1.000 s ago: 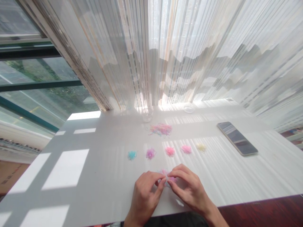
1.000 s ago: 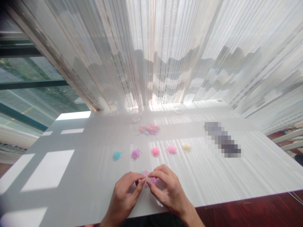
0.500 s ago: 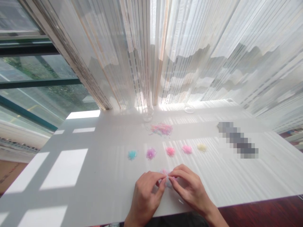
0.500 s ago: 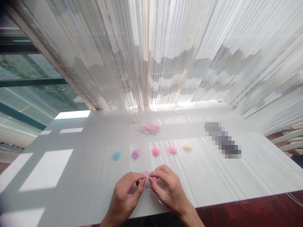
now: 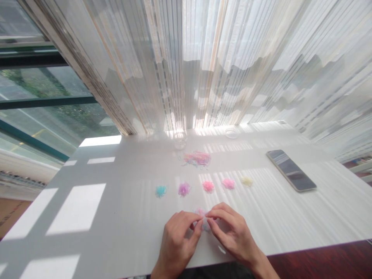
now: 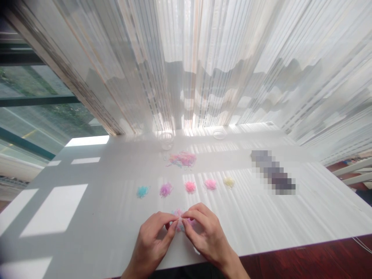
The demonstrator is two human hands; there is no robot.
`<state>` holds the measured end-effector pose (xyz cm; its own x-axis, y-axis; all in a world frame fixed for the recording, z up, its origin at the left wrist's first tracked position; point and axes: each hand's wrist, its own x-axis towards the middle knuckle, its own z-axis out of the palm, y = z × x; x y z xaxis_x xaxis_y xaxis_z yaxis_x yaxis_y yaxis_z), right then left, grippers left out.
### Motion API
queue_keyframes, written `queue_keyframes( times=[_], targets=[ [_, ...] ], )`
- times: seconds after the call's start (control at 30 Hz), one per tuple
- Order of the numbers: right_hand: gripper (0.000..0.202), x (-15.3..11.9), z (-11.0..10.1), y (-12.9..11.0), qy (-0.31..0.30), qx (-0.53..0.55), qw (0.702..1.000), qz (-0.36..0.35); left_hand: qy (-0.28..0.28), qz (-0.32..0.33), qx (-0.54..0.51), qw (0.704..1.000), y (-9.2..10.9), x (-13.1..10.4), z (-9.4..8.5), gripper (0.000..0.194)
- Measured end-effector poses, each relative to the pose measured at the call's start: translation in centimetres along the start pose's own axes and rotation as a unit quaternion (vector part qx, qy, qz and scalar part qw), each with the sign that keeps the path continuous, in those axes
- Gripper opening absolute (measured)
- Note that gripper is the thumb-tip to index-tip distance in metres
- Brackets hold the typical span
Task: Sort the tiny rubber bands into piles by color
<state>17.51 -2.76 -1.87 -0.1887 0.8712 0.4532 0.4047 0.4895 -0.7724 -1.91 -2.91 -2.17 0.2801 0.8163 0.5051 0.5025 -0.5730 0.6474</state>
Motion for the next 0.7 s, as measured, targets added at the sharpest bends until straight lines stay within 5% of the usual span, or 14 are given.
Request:
queue_keyframes(
  times=[0.7],
  targets=[
    [0.017, 0.01, -0.27, -0.31, -0.001, 0.02, 1.0, 0.001, 0.006, 0.002, 0.01, 1.0, 0.41, 0.42, -0.08, 0.01]
  ],
)
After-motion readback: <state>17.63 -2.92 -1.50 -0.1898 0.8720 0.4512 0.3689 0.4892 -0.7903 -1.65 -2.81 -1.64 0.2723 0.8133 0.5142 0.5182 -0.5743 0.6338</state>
